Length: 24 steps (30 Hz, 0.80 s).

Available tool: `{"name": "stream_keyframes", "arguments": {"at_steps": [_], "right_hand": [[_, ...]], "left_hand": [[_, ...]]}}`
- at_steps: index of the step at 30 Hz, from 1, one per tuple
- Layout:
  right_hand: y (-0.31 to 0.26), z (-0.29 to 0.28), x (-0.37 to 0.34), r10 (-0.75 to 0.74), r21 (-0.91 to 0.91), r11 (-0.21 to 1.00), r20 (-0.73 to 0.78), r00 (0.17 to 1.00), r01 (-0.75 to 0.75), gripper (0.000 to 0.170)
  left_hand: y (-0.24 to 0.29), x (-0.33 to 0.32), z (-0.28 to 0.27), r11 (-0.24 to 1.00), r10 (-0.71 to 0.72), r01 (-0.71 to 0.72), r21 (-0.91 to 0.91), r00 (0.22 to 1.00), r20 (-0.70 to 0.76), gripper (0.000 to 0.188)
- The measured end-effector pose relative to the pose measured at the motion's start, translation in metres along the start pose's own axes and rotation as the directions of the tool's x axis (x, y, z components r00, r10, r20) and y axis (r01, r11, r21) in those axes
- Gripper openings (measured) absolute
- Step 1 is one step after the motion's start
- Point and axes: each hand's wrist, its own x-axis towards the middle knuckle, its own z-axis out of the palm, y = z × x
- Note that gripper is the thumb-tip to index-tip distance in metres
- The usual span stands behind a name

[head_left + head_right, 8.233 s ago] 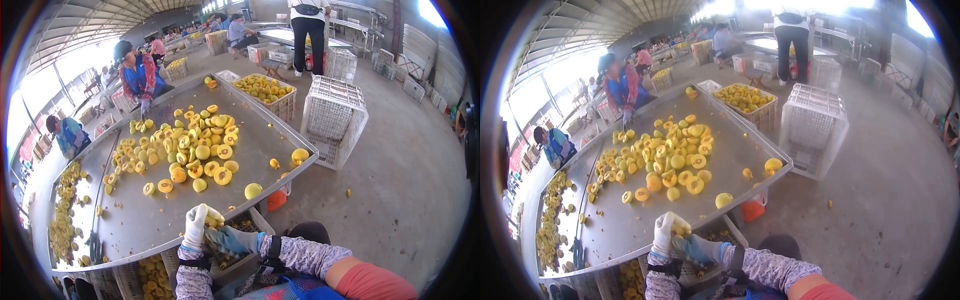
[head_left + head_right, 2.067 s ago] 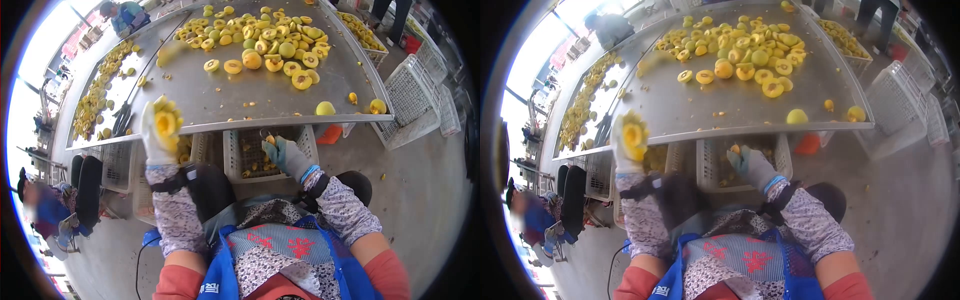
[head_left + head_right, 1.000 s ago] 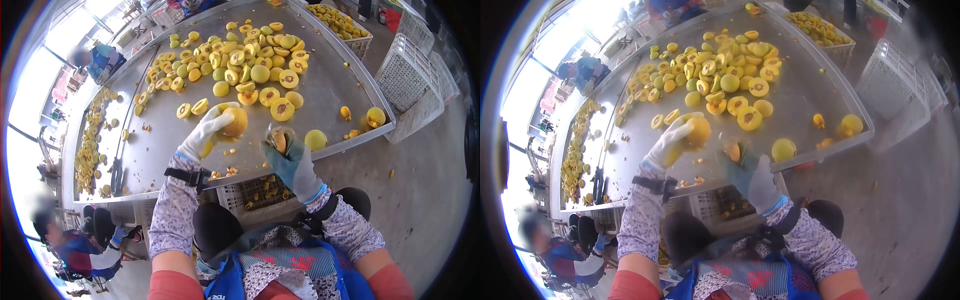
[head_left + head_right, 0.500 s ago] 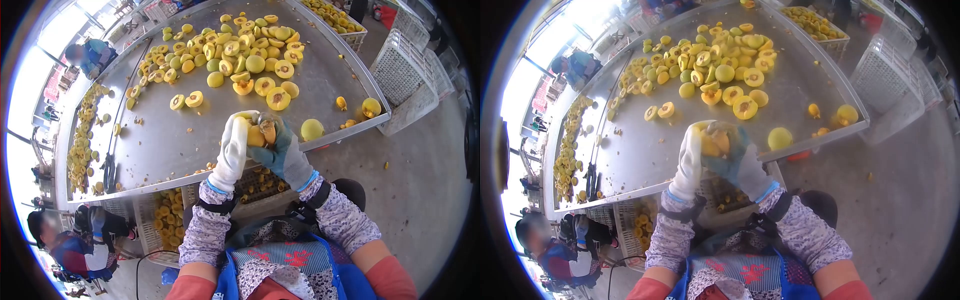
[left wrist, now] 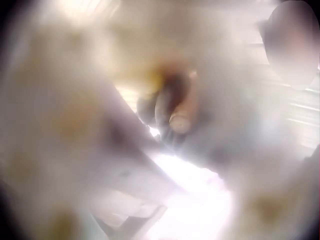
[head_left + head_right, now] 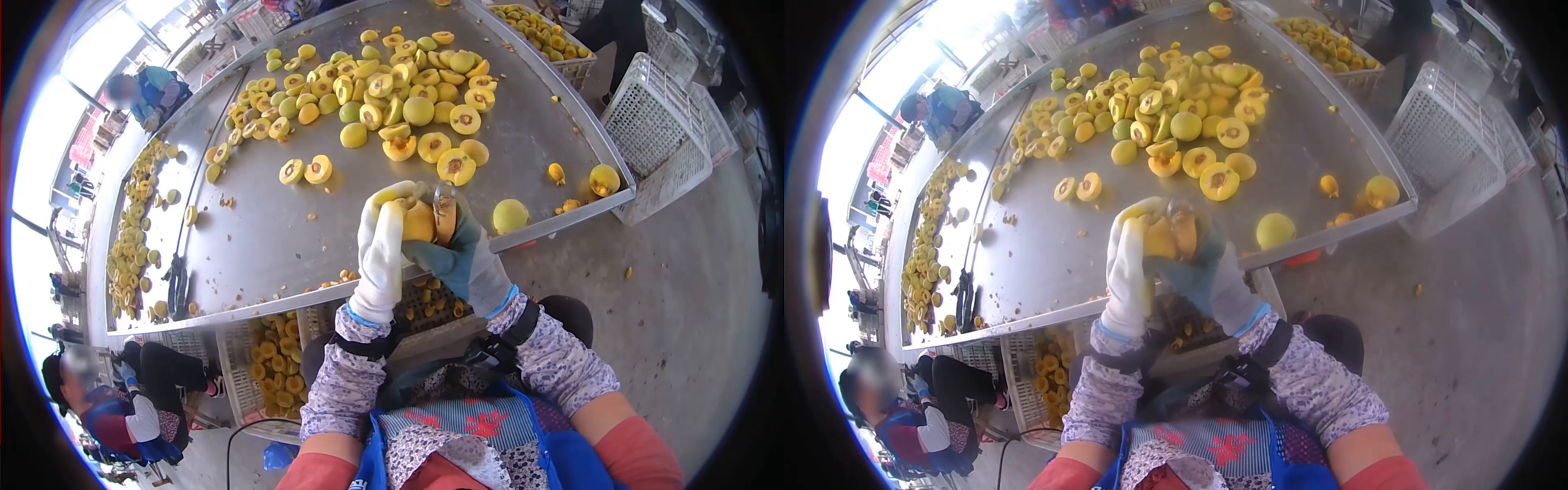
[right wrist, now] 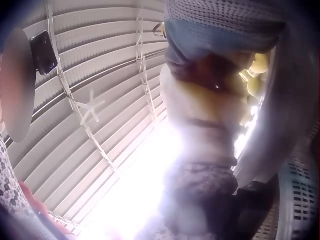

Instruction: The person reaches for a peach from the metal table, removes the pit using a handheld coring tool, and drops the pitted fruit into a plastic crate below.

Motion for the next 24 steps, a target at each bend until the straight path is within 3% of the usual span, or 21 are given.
{"name": "stream_keyframes", "arguments": {"at_steps": [2,4,7,8,9,10,11,12,13,14,15,16,17,18,20,24], "right_hand": [[-0.007,-0.003,0.003,-0.113,-0.051,0.993,-0.049,0.992,0.110,0.062],[-0.001,-0.004,0.005,-0.132,-0.039,0.991,-0.060,0.989,0.129,0.062],[-0.015,-0.003,0.004,-0.116,-0.049,0.992,-0.039,0.992,0.114,0.062],[-0.021,-0.003,0.004,-0.086,-0.073,0.994,-0.007,0.996,0.085,0.062],[-0.018,-0.004,0.004,-0.085,-0.074,0.994,-0.008,0.996,0.084,0.062],[-0.011,-0.004,0.004,-0.069,-0.120,0.991,-0.042,0.997,0.064,0.060],[-0.006,-0.004,0.003,-0.054,-0.166,0.985,-0.078,0.995,0.041,0.059],[-0.004,-0.005,0.002,-0.053,-0.170,0.985,-0.081,0.995,0.039,0.059],[-0.003,-0.005,0.001,0.026,-0.041,0.999,-0.070,0.997,-0.029,0.057],[-0.002,-0.004,0.000,0.102,0.088,0.991,-0.051,0.993,-0.097,0.056],[0.001,-0.003,0.000,0.101,0.083,0.992,-0.060,0.993,-0.096,0.056],[0.005,0.000,0.001,0.095,0.189,0.978,-0.034,0.995,-0.087,0.055],[0.007,-0.001,0.001,0.085,0.283,0.956,-0.028,0.996,-0.074,0.055],[0.006,0.001,0.002,-0.033,0.457,0.888,-0.040,0.999,0.047,0.052],[0.000,-0.008,0.008,0.099,0.431,0.901,-0.105,0.990,-0.045,0.046],[-0.017,-0.043,0.015,0.115,0.470,0.882,-0.164,0.980,-0.025,0.046]], "left_hand": [[0.004,0.003,-0.004,0.980,-0.190,0.192,-0.050,0.981,0.040,0.037],[0.003,0.003,-0.008,0.978,-0.172,0.180,-0.108,0.982,0.079,0.037],[-0.011,0.002,-0.011,0.953,-0.249,0.274,-0.129,0.952,0.180,0.037],[-0.015,0.002,-0.010,0.981,-0.076,0.047,0.191,0.986,0.147,0.036],[-0.016,0.002,-0.010,0.854,0.102,-0.175,0.490,0.980,0.172,0.035],[-0.013,0.001,-0.006,0.856,0.101,-0.176,0.487,0.979,0.175,0.035],[-0.008,-0.001,0.001,0.972,-0.038,0.022,0.235,0.997,0.062,0.032],[-0.005,-0.002,0.009,0.978,-0.203,0.202,-0.054,0.979,-0.010,0.032],[-0.006,-0.003,0.013,0.962,-0.215,0.201,-0.185,0.975,-0.056,0.031],[-0.009,-0.004,0.013,0.961,-0.215,0.202,-0.188,0.975,-0.052,0.031],[-0.013,-0.004,0.013,0.996,-0.081,0.077,-0.043,0.993,-0.086,0.030],[-0.016,-0.005,0.014,0.994,0.057,-0.048,0.099,0.994,-0.096,0.028],[-0.008,-0.001,0.014,0.999,-0.015,0.020,0.046,0.996,-0.090,0.034],[-0.007,0.000,0.014,0.995,-0.099,0.098,-0.028,0.993,-0.067,0.034],[0.003,0.006,0.018,0.865,-0.376,0.380,-0.326,0.923,0.079,0.038],[-0.006,0.006,0.023,0.927,-0.268,0.288,-0.242,0.957,0.113,0.049]]}}
